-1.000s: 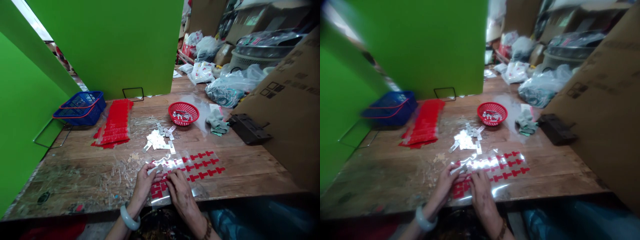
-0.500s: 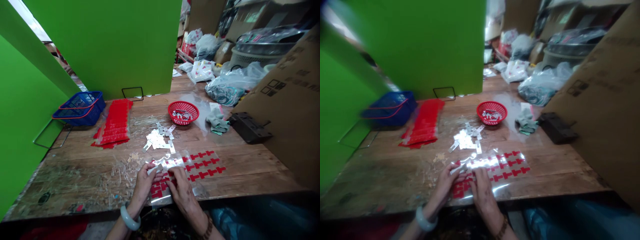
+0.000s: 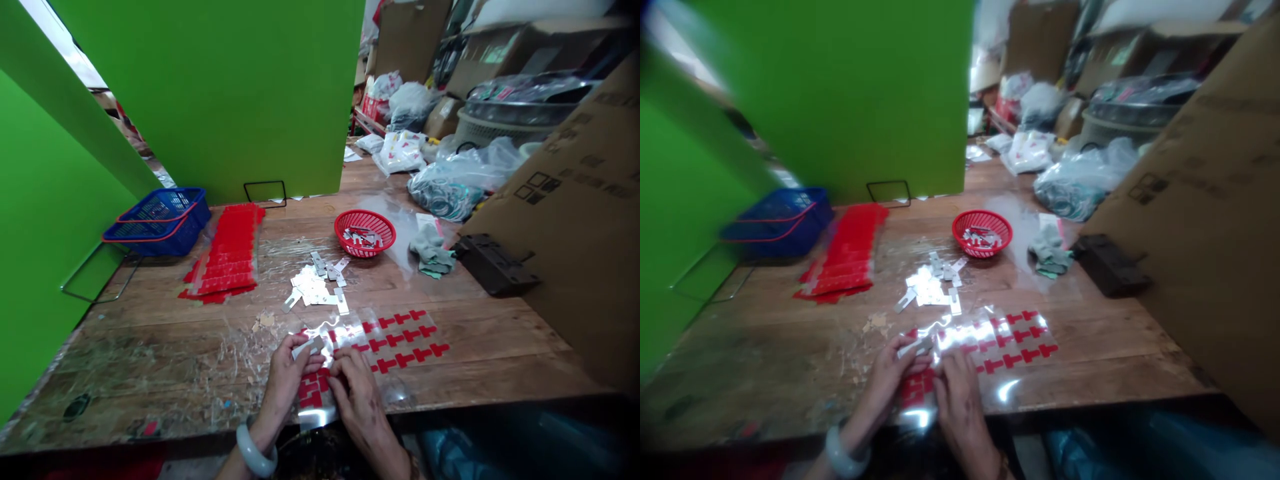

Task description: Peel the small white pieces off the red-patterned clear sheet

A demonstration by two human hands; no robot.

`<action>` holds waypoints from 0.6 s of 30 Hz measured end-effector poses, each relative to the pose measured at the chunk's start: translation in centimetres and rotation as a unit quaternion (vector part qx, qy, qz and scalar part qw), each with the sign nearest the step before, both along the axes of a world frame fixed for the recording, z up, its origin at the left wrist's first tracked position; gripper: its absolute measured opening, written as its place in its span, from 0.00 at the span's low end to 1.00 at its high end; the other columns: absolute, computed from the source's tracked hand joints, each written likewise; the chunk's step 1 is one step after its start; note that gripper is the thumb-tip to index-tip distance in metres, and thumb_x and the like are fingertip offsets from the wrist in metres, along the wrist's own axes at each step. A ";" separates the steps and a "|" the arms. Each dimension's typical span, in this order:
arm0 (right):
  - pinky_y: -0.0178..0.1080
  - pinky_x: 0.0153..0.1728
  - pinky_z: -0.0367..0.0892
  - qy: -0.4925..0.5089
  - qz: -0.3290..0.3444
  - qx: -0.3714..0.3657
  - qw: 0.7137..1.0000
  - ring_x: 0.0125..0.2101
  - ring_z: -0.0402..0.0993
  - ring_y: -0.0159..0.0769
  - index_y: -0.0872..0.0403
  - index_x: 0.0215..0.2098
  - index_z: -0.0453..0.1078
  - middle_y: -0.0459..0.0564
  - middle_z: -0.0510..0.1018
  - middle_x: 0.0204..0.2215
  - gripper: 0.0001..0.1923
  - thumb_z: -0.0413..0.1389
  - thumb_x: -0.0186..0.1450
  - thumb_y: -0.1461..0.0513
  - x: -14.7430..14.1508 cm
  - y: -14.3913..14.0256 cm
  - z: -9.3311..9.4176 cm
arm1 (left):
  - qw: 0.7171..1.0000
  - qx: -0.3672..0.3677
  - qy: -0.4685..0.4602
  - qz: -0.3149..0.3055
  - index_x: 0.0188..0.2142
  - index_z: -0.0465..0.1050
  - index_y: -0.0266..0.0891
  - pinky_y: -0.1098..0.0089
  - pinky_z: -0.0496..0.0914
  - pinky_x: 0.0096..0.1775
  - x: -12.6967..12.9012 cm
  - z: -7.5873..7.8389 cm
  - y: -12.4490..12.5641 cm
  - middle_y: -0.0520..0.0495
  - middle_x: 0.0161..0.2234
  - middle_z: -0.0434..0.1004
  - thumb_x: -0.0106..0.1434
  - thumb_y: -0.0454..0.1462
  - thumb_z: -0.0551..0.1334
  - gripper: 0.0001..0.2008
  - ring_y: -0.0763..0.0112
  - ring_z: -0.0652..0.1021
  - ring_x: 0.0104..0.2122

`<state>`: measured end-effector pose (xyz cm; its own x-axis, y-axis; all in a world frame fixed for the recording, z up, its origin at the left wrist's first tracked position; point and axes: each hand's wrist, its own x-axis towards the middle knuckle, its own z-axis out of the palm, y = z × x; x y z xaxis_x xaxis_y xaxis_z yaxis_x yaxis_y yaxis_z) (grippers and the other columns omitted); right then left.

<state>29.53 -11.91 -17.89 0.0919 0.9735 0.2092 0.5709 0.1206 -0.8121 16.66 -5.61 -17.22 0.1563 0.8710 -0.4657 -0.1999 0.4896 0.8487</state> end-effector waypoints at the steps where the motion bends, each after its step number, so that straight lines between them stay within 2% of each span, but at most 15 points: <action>1: 0.41 0.38 0.62 -0.001 0.008 0.001 1.000 0.36 0.63 0.39 0.53 0.30 0.62 0.50 0.67 0.33 0.07 0.47 0.61 0.70 0.1 -0.1 0.0 | 1.000 0.003 0.002 -0.001 0.35 0.66 0.35 0.68 0.74 0.34 0.0 -0.1 0.0 0.44 0.30 0.78 0.51 0.40 0.66 0.15 0.62 0.80 0.31; 4: 0.41 0.39 0.62 0.021 0.035 -0.002 0.999 0.36 0.64 0.38 0.52 0.30 0.62 0.49 0.68 0.33 0.07 0.47 0.62 0.69 0.3 -0.5 0.2 | 1.000 0.014 -0.005 -0.004 0.36 0.65 0.36 0.68 0.74 0.35 0.0 -0.3 0.0 0.43 0.32 0.79 0.53 0.40 0.65 0.14 0.62 0.80 0.31; 7: 0.39 0.38 0.62 0.087 0.047 -0.021 0.995 0.36 0.65 0.37 0.52 0.28 0.62 0.48 0.69 0.32 0.06 0.49 0.62 0.67 0.7 -0.6 0.5 | 1.000 0.010 -0.015 -0.007 0.36 0.65 0.36 0.67 0.74 0.34 0.0 -0.4 0.0 0.44 0.31 0.79 0.54 0.40 0.64 0.14 0.63 0.80 0.31; 12: 0.34 0.33 0.64 0.203 -0.020 -0.077 0.976 0.30 0.68 0.35 0.53 0.26 0.64 0.46 0.71 0.27 0.07 0.54 0.61 0.60 1.7 0.0 1.3 | 0.999 -0.025 -0.036 -0.025 0.35 0.67 0.35 0.69 0.74 0.36 -0.4 0.0 0.2 0.43 0.30 0.79 0.53 0.38 0.65 0.12 0.63 0.80 0.32; 18: 0.32 0.29 0.64 0.250 -0.087 -0.086 0.960 0.27 0.68 0.33 0.54 0.25 0.63 0.43 0.70 0.24 0.08 0.58 0.57 0.60 1.6 0.9 2.4 | 0.991 -0.067 -0.093 -0.063 0.37 0.70 0.34 0.71 0.74 0.37 -1.2 1.8 -0.1 0.41 0.34 0.79 0.57 0.35 0.62 0.08 0.67 0.80 0.31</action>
<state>31.18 -11.03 -15.53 0.3043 0.9503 -0.0662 0.1029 -0.1019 -0.9895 15.50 -5.66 -15.40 0.3547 0.7714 -0.5283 -0.2773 0.6264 0.7285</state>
